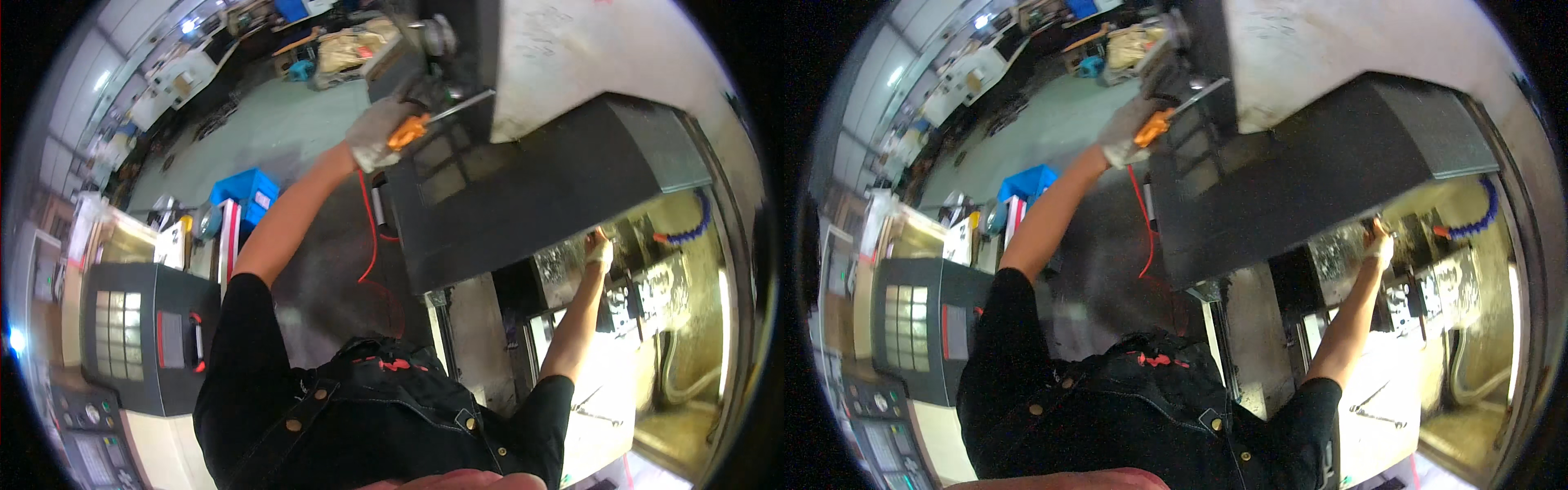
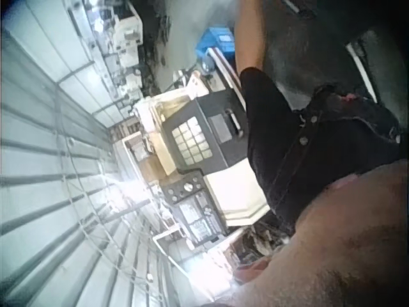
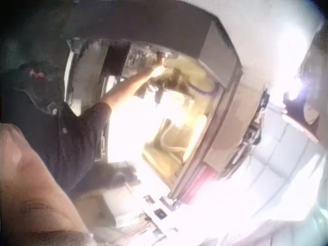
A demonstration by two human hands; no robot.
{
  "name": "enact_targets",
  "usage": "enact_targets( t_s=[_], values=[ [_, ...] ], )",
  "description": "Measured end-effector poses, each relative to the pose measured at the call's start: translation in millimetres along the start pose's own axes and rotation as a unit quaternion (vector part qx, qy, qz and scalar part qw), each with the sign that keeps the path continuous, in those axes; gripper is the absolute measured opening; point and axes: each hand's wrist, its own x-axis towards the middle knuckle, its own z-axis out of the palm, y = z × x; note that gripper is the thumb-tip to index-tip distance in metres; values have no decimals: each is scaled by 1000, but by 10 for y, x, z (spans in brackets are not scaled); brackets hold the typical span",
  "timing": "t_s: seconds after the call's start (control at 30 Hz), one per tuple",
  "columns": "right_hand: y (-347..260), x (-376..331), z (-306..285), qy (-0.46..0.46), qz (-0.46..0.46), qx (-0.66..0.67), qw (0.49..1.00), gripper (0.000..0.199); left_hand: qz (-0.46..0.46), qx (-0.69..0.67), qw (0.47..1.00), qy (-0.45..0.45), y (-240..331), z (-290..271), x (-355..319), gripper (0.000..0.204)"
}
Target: The person operates a CNC lathe, using a screwdriver to adjust the chuck and tool holder while loading metal rings. They interact with the machine's control panel and use a caliper to measure a finished metal ring.
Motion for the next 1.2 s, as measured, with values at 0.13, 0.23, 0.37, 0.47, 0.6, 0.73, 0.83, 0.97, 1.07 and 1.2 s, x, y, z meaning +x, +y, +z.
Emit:
enact_targets(
  t_s=[0.13,0.23,0.37,0.47,0.6,0.73,0.83,0.97,1.07,1.2],
  values=[
    [36,32,-118,65,-130,-332,932,35,-12,4,1000,22,-15,142,26,61],
    [121,-146,42,108,-146,-244,953,40,-13,-45,998,32,-74,289,36,60],
    [80,-203,101,106,-149,-174,968,33,16,-127,987,94,-145,355,91,49],
    [119,-166,18,114,-174,-181,961,34,69,-131,979,141,64,314,185,42],
    [109,-241,123,117,-168,-183,962,34,-45,-278,955,98,-84,359,178,35],
    [117,-225,118,113,-146,-167,969,35,35,-158,983,84,-101,315,157,50],
    [177,-144,75,106,-144,-138,974,34,-71,-182,981,24,-158,328,143,55],
    [161,-81,10,90,-121,-179,972,35,4,-71,997,8,-226,370,122,44],
    [11,-216,31,63,-148,-345,925,38,108,9,990,89,-250,312,-29,60],
    [108,-550,-40,91,-173,137,971,38,35,-102,994,14,206,167,29,38]
  ],
)
